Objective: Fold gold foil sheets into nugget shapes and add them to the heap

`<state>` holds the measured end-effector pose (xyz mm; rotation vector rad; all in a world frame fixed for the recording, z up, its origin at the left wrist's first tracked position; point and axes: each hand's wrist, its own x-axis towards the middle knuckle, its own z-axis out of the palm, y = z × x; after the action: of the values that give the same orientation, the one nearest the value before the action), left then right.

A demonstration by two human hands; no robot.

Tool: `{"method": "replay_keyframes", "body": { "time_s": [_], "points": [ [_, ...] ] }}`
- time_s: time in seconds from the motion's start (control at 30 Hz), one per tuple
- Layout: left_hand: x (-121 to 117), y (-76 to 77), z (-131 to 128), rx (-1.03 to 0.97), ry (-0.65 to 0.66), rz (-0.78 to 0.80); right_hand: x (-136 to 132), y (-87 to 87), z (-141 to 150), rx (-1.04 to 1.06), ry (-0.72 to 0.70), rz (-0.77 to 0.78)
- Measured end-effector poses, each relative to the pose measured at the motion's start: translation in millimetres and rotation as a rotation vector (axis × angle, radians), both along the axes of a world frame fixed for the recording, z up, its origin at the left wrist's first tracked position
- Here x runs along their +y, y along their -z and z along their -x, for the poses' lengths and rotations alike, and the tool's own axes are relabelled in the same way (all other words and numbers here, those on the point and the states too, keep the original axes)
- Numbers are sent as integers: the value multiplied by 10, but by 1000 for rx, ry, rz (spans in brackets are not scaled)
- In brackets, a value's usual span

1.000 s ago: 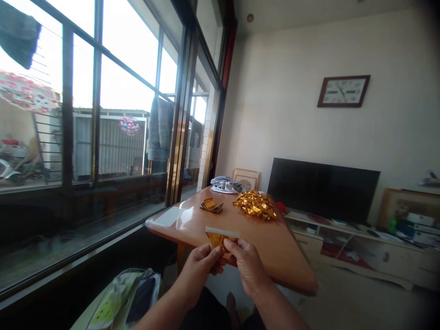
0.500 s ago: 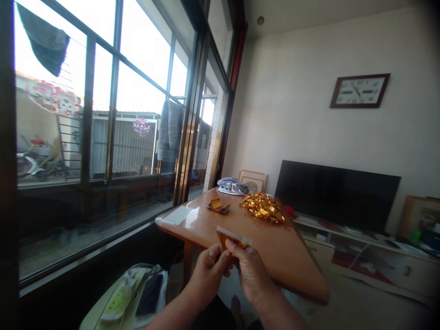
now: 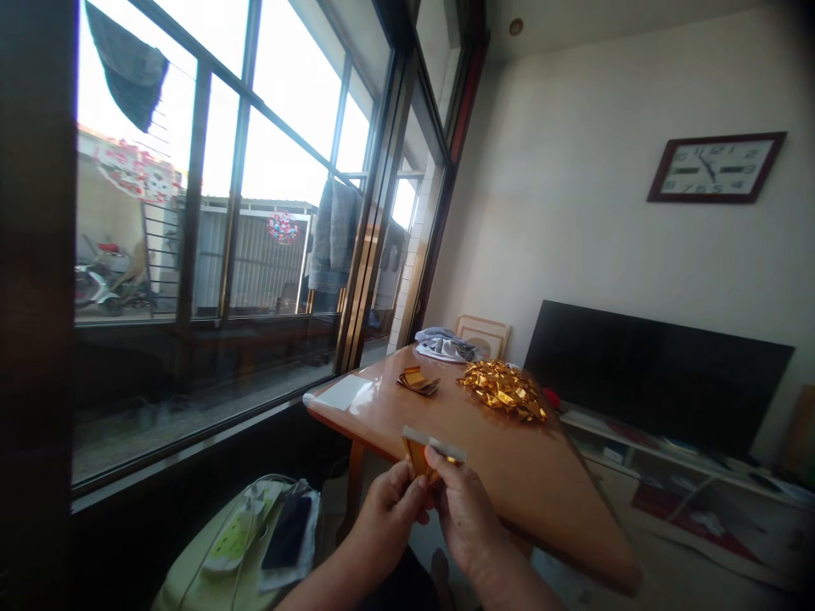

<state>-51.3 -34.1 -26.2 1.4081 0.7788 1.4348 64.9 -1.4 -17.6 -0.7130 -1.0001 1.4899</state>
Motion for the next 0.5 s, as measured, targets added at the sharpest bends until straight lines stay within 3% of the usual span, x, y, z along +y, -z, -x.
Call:
{"method": "replay_keyframes", "body": {
  "time_s": [0.17,0.33,0.5],
  "points": [
    [-2,75,-73,15,-40,39,-38,11,-44,-21,-8,13],
    [-6,70,-86,86,-30,108,-43,61,-57,4,72,6],
    [-6,101,-69,116,-11,75,-19,22,-87,-8,44,37]
  ]
}}
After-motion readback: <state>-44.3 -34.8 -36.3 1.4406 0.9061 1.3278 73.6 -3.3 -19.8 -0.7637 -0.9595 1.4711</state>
